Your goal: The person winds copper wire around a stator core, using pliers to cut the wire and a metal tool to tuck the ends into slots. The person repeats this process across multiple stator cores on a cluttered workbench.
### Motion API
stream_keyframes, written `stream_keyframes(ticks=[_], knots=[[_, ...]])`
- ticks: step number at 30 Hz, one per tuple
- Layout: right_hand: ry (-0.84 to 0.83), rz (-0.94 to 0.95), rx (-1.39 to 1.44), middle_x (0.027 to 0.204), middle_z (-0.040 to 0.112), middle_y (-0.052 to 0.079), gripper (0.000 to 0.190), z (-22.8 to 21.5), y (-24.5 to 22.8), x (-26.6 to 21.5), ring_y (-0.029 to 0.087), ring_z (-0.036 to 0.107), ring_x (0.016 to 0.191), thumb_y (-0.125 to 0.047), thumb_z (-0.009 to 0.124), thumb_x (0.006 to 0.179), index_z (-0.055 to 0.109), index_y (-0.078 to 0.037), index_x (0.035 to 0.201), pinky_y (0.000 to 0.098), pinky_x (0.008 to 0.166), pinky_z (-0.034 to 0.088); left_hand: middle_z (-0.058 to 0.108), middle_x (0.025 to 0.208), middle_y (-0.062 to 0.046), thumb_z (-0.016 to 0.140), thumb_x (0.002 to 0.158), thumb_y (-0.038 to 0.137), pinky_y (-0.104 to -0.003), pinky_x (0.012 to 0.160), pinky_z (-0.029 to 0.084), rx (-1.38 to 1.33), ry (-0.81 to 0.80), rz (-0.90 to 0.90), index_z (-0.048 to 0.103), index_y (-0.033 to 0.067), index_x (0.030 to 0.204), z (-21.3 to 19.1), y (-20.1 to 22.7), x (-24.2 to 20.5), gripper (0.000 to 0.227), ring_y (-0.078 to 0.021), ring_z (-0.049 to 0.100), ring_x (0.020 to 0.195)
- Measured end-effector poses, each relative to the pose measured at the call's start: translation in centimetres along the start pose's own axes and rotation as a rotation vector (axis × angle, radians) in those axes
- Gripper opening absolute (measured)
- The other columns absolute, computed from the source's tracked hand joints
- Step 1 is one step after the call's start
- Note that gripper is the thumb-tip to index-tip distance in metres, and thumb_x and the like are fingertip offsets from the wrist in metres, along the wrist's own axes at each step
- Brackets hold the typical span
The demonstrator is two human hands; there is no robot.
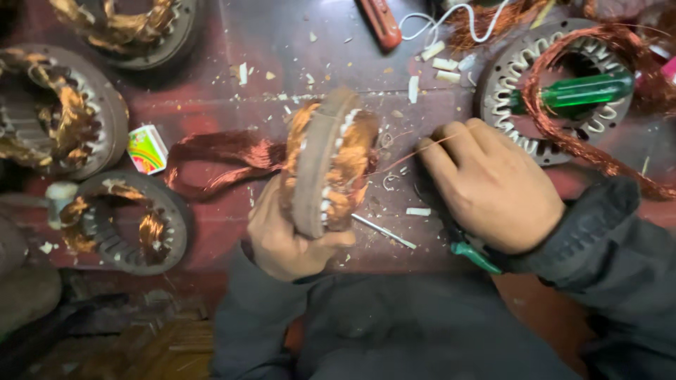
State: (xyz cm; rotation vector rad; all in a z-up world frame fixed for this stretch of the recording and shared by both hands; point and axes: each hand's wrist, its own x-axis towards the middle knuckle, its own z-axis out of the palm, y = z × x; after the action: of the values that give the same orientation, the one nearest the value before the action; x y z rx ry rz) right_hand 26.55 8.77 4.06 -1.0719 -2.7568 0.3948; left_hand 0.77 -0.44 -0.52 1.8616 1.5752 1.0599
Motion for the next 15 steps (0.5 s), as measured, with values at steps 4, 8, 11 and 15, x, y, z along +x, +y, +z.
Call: stream_keyframes(ticks=[4,8,11,15], knots=[[-0.033,0.028,-0.015,0.095,0.056,0.013,0.036,0.1,-0.1,0.1,0.031,0.058,0.088,-0.010,0.066,0.079,0.066,0.000,0.114,0.0410,0.076,0.050,0.064,0.106,-0.017,0.081,0.084,0.060,-0.043,0.080,0.056,0.047,0.006,0.145,0.060,-0.0023,0.114,-0.1,0.2,0.6,0.073,-0.0379,0.067,0.094],[-0.040,0.078,0.020,0.094,0.056,0.015,0.038,0.1,-0.1,0.0,0.035,0.060,0.087,-0.014,0.073,0.077,0.066,0.000,0.112,0.0443,0.071,0.051,0.066,0.109,-0.018,0.084,0.085,0.056,-0.045,0.082,0.056,0.018,-0.027,0.164,0.061,-0.0060,0.116,-0.3,0.4,0.9,0.073,-0.0364,0.067,0.093],[-0.005,0.168,0.056,0.100,0.059,0.016,0.032,-0.4,-0.5,-0.4,0.037,0.063,0.085,-0.014,0.077,0.079,0.067,-0.002,0.108,0.0453,0.069,0.052,0.066,0.109,-0.017,0.085,0.083,0.055,-0.045,0.082,0.056,0.018,-0.038,0.175,0.062,-0.0056,0.114,-0.4,0.3,0.7,0.073,-0.0356,0.067,0.093],[0.112,0.213,0.082,0.107,0.060,0.016,0.026,-1.4,-0.5,0.2,0.036,0.065,0.087,-0.008,0.076,0.083,0.065,-0.001,0.105,0.0429,0.075,0.054,0.067,0.112,-0.017,0.085,0.081,0.057,-0.044,0.084,0.057,0.022,-0.007,0.197,0.062,-0.0033,0.113,-0.3,0.1,1.2,0.072,-0.0357,0.068,0.096]])
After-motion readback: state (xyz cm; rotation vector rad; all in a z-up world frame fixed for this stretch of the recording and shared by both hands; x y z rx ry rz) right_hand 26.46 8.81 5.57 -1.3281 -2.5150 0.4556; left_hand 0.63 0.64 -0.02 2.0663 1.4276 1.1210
